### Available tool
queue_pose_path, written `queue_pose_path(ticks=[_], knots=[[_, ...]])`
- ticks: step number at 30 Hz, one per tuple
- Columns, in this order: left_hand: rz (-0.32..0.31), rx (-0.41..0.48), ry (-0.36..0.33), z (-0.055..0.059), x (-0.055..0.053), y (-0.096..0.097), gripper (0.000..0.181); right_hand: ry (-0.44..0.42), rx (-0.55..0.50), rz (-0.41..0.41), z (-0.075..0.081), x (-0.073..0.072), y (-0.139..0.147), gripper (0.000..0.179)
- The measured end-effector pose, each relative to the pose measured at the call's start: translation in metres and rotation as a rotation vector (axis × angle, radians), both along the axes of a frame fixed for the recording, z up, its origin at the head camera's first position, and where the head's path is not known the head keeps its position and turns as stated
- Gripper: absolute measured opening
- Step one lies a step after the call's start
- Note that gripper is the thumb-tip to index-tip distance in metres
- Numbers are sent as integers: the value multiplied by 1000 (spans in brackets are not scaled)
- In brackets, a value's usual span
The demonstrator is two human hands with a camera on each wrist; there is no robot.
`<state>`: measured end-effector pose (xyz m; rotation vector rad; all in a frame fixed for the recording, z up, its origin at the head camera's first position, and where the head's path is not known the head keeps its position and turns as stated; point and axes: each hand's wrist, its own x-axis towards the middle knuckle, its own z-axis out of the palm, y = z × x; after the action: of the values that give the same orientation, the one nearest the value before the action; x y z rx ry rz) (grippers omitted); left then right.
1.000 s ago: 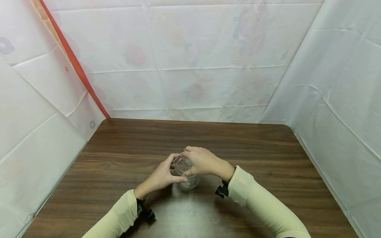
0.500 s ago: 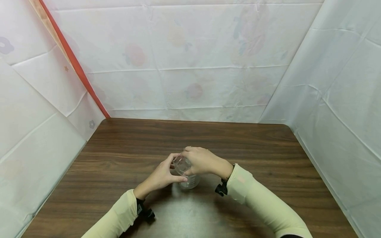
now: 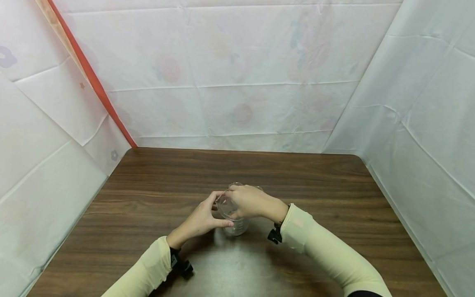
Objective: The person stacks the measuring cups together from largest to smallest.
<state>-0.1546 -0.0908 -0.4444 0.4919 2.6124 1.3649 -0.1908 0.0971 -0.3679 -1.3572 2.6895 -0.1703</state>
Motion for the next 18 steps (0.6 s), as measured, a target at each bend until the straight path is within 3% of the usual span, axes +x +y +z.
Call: queue_pose_path(ticks=[18], knots=[[-7, 23, -3, 1, 0, 1, 88, -22, 74, -33, -6, 1, -3, 65]])
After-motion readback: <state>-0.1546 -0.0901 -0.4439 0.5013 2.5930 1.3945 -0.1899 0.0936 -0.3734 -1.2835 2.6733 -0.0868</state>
